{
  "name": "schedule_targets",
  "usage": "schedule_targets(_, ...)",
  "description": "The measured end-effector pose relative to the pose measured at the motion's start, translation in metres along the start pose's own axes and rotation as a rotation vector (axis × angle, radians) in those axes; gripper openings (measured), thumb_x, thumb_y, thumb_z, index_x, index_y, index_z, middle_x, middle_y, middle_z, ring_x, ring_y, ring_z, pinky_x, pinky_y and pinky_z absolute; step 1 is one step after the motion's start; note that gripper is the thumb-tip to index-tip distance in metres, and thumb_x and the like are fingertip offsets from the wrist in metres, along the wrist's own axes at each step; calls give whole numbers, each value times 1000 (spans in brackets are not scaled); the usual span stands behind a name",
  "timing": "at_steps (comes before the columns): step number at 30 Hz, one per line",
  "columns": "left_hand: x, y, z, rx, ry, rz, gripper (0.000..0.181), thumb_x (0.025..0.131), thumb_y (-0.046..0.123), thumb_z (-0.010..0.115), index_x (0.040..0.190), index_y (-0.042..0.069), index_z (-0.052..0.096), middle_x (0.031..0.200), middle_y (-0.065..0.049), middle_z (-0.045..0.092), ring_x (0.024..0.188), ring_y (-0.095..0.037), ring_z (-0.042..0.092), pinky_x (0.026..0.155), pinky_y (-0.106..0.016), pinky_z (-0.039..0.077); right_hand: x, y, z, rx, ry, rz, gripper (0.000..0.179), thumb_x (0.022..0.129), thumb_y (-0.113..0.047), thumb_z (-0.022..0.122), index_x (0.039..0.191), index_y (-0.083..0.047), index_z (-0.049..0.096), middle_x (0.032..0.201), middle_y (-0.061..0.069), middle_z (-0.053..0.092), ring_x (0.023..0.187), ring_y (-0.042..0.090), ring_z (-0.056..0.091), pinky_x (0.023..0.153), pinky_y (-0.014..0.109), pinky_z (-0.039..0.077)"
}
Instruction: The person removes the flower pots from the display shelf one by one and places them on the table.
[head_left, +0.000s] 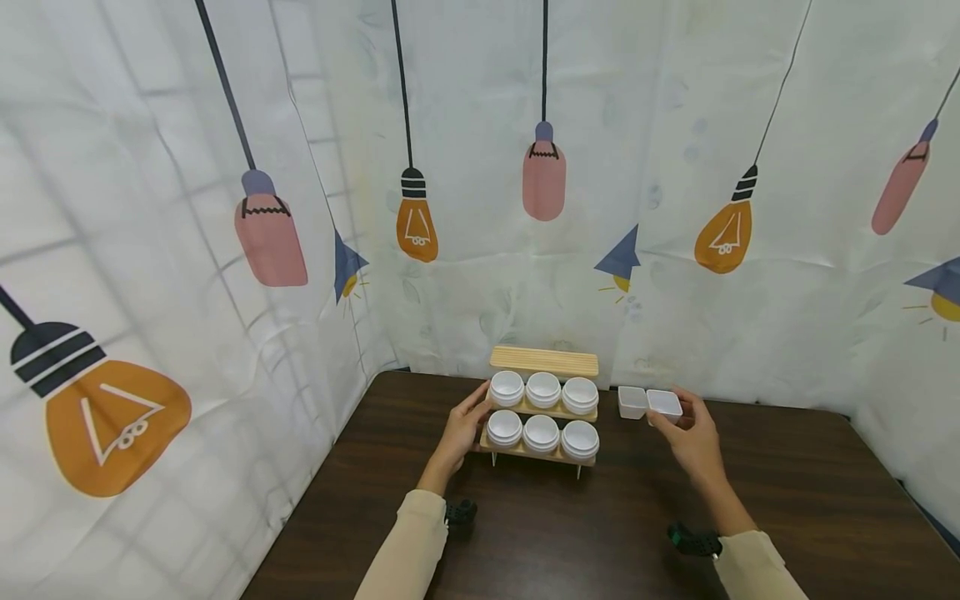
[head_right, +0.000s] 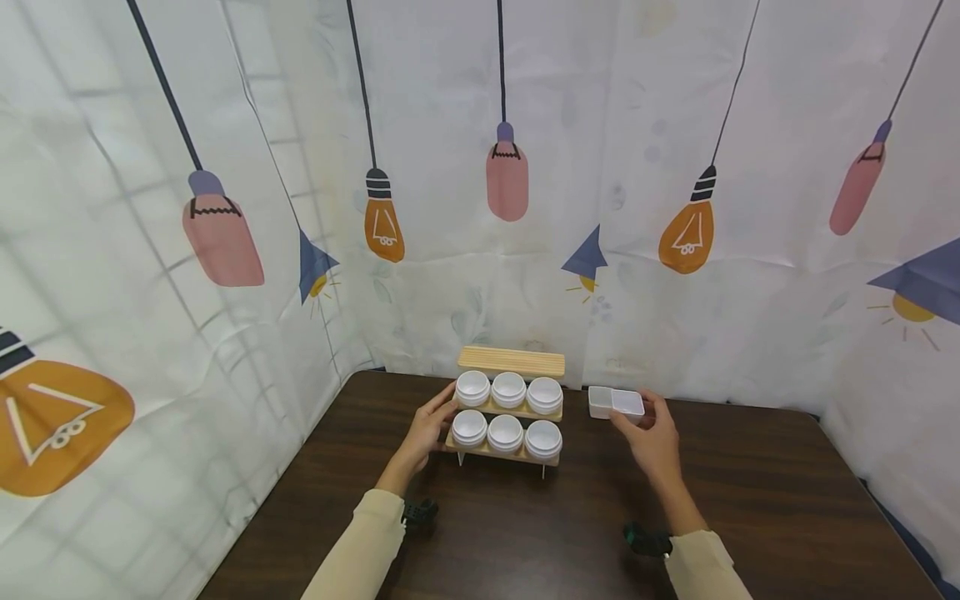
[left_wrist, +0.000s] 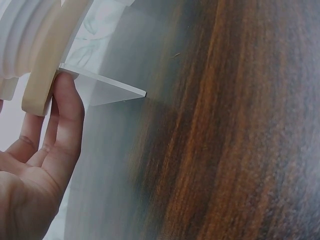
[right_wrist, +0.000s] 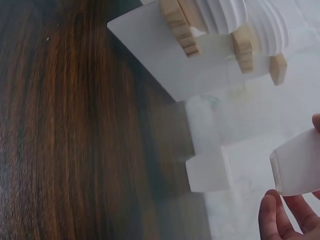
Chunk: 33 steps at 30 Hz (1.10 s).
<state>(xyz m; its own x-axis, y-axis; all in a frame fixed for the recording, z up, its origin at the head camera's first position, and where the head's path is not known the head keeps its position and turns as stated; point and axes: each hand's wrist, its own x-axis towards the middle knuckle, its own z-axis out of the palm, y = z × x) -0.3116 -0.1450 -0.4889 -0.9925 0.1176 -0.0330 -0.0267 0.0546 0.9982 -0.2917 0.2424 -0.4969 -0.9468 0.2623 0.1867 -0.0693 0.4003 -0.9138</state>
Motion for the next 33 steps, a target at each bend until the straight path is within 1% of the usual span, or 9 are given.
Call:
schedule_targets(3,-1,0,0,-2,-11,5,54,108,30,53,159,23,40,128,-32,62,92,-19,66,62,-39,58,0,4,-2,-2,4,5,68,95,-33,75,151,-11,45,132,14,54,88,-3,53,67,20,49)
schedule_targets(7,-2,1,0,2,-13,4,53,108,30,53,159,23,40,124,-27,65,92,-19,66,60,-40,57,-1,8,-5,-17,9,9,67,95,-32,74,150,-9,45,133,16,54,86,-6,52,67,19,48)
schedule_targets(9,-3,2,0,3,-12,0,53,108,30,53,159,24,41,122,-25,66,91,-19,65,60,-40,57,-1,10,-6,-20,13,11,67,95,-31,74,150,-7,44,133,18,54,86,-7,52,67,19,48)
schedule_targets(13,-1,1,0,6,-8,1,52,108,28,53,159,22,41,121,-26,66,90,-19,64,62,-41,57,0,13,-10,-26,28,14,65,96,-29,74,150,-6,44,133,18,54,85,-9,51,67,17,47)
schedule_targets(15,3,-3,0,2,-1,-2,51,108,27,53,158,23,43,117,-24,67,90,-19,64,63,-41,57,0,14,-11,-30,29,15,66,96,-29,73,150,-6,44,133,18,55,85,-10,51,67,17,47)
schedule_targets(20,16,-21,-1,-9,22,-9,51,107,31,54,157,28,43,108,-9,71,88,-17,64,60,-41,57,1,16,-15,-40,17,25,68,97,-31,72,152,-5,42,136,19,52,86,-9,50,67,18,48)
schedule_targets(22,18,-26,-1,-4,30,-6,53,107,34,54,158,29,42,107,-6,71,88,-16,64,58,-39,57,2,16,-17,-46,11,33,69,97,-32,72,152,-6,41,137,19,52,86,-9,49,67,18,47)
schedule_targets(27,19,-29,0,12,46,8,54,106,40,56,158,31,42,111,-8,70,89,-16,64,57,-36,55,4,17,-20,-50,1,41,69,97,-34,72,152,-7,41,137,17,52,87,-7,50,67,19,47)
schedule_targets(33,18,-28,0,15,46,12,52,106,39,55,157,32,43,113,-9,70,92,-18,63,58,-35,55,6,18,-23,-57,-4,50,69,97,-35,71,152,-7,41,137,17,51,88,-7,50,67,19,47)
